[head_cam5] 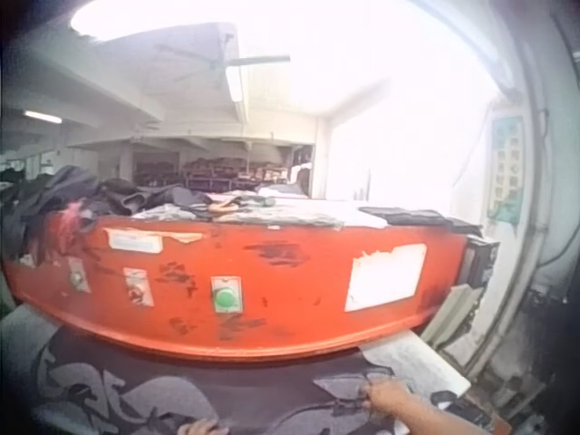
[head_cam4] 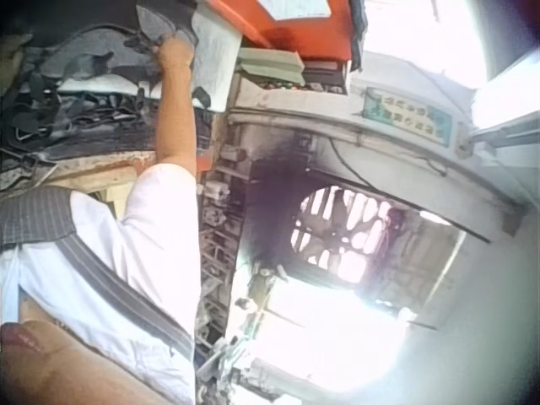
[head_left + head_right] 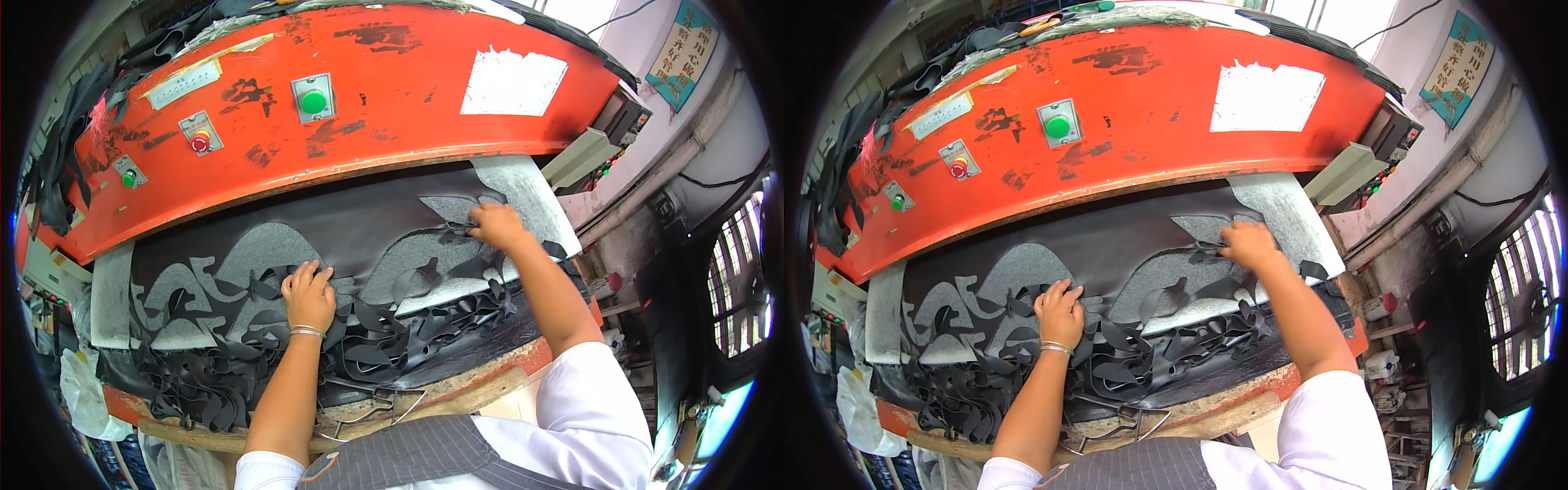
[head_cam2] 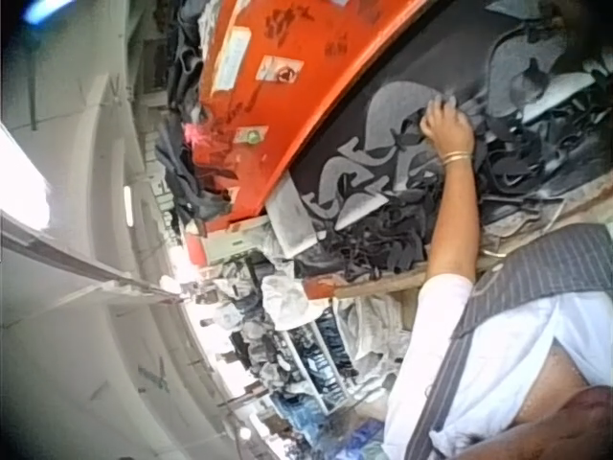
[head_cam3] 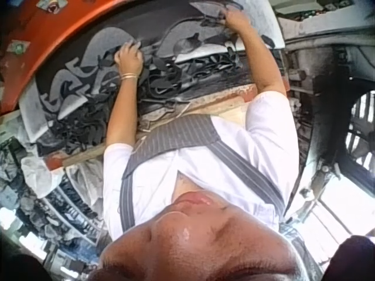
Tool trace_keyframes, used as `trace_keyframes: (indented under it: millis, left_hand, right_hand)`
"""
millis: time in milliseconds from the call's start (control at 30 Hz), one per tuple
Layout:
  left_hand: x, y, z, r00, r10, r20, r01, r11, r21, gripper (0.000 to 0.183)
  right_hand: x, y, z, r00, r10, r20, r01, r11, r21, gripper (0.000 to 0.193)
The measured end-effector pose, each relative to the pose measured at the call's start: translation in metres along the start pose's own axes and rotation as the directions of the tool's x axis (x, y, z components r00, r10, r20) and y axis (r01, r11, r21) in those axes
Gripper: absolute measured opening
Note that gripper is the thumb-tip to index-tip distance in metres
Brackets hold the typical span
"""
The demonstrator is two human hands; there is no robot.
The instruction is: Cutting out black leather or synthetic material components using a hydraulic press and metal die molds.
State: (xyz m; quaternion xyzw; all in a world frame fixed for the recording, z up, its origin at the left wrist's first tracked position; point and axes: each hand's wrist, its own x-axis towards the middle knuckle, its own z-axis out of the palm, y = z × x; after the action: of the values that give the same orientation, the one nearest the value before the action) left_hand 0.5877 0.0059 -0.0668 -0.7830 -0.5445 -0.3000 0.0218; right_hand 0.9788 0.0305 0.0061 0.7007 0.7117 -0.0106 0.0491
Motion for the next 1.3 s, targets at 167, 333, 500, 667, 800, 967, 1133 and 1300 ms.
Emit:
trace_keyframes:
  millis: [167,333,500,667,800,967,1133,1300]
  left_hand:
    - [0.0,-0.001,0.0,1.0,-0.009,-0.029,0.007,0.999,-0.044,0.025]
    - [-0.001,0.0,-0.005,1.0,-0.016,-0.018,0.016,1.0,0.003,0.032]
    - [-0.006,0.003,0.002,0.996,0.014,0.087,-0.016,0.999,0.033,0.038]
    - [-0.005,0.001,0.0,0.997,0.032,0.076,-0.034,0.999,0.033,0.038]
    - [-0.007,0.001,0.0,0.994,0.018,0.104,-0.019,1.0,0.008,0.038]
    - [-0.021,-0.017,-0.001,0.987,0.069,0.148,-0.06,0.996,-0.062,0.038]
    - [-0.014,-0.019,0.005,0.981,0.105,0.162,-0.081,0.985,-0.151,0.038]
    - [-0.012,-0.012,-0.001,0.978,0.068,0.198,-0.041,0.99,-0.138,0.036]
  right_hand:
    - [-0.038,0.04,0.009,0.947,0.265,-0.18,-0.225,0.95,0.214,0.057]
    - [-0.106,-0.106,-0.024,0.892,-0.402,-0.208,0.452,0.769,0.452,0.055]
    - [-0.172,-0.199,0.024,0.485,-0.861,-0.155,0.791,0.357,0.497,0.06]
    - [-0.186,-0.229,0.028,0.624,-0.779,0.054,0.65,0.557,0.517,0.043]
    - [-0.193,-0.243,0.037,0.646,-0.756,-0.107,0.662,0.485,0.571,0.032]
    - [-0.186,-0.222,0.029,0.554,-0.821,-0.136,0.695,0.366,0.618,0.022]
    - [-0.149,-0.126,-0.027,0.468,-0.873,-0.133,0.724,0.293,0.625,0.021]
    - [-0.103,-0.073,-0.061,0.586,-0.773,-0.243,0.782,0.461,0.419,0.011]
